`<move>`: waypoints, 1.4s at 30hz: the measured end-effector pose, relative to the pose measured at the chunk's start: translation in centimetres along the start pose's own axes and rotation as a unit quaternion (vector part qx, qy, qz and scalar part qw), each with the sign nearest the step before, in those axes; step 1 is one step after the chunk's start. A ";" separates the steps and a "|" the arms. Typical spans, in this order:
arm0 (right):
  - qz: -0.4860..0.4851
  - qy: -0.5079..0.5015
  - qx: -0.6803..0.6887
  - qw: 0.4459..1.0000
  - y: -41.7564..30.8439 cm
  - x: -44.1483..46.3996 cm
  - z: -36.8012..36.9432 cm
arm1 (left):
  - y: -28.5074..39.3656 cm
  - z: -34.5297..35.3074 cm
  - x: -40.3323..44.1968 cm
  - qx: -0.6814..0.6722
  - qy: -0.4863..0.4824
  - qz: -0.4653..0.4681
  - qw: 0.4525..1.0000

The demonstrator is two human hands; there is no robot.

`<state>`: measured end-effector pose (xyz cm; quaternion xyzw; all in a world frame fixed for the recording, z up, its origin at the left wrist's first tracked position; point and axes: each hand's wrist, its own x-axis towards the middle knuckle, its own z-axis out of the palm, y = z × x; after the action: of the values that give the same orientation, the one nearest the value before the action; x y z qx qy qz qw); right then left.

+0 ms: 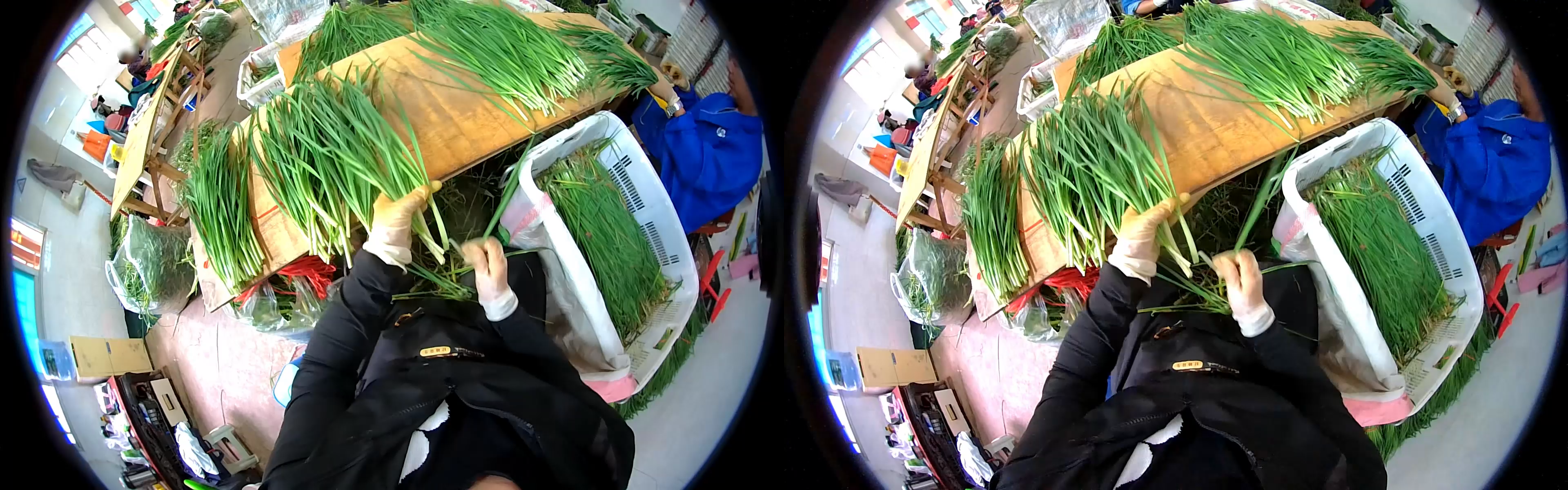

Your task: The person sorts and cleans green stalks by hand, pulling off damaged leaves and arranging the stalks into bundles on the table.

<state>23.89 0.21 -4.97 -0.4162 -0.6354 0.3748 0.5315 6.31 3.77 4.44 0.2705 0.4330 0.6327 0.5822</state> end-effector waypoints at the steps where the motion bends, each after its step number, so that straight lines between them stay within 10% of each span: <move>1: 0.030 -0.008 -0.052 0.998 0.2 -1.5 -0.9 | 0.8 0.2 0.5 -0.001 0.008 0.002 1.000; 5: 0.344 -0.199 -0.100 0.912 8.7 -7.6 -4.7 | 3.0 -1.9 4.2 0.040 0.019 -0.014 0.999; 9: 0.395 -0.451 -0.317 0.735 3.6 -2.7 -4.6 | 2.3 -3.9 4.8 0.039 0.047 -0.012 0.998; 11: 0.427 -0.315 -0.192 0.826 2.4 -0.2 -3.8 | 1.6 -4.2 3.2 0.056 0.068 0.008 0.996; 13: 0.233 -0.202 0.084 0.948 3.2 2.7 -2.8 | 2.4 -4.3 0.5 0.014 -0.031 0.037 0.999; 21: 0.118 -0.188 0.021 0.975 0.3 15.8 4.0 | 9.6 -13.2 -4.5 0.151 0.149 0.267 0.940; 26: 0.072 -0.233 -0.262 0.934 -2.9 18.4 9.5 | 7.1 -17.8 -2.2 0.154 0.244 0.072 0.955; 35: 0.103 -0.334 -0.026 0.937 1.8 19.5 14.0 | 5.1 -12.6 2.4 0.128 0.079 0.082 0.985; 42: 0.012 -0.221 -0.237 0.946 -2.5 16.8 10.8 | 4.2 -11.6 2.9 0.163 0.023 0.072 0.984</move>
<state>11.40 14.54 1.77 -0.4446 -0.8022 0.3026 0.2593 -6.11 4.05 2.01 0.3778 0.5228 0.6002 0.4730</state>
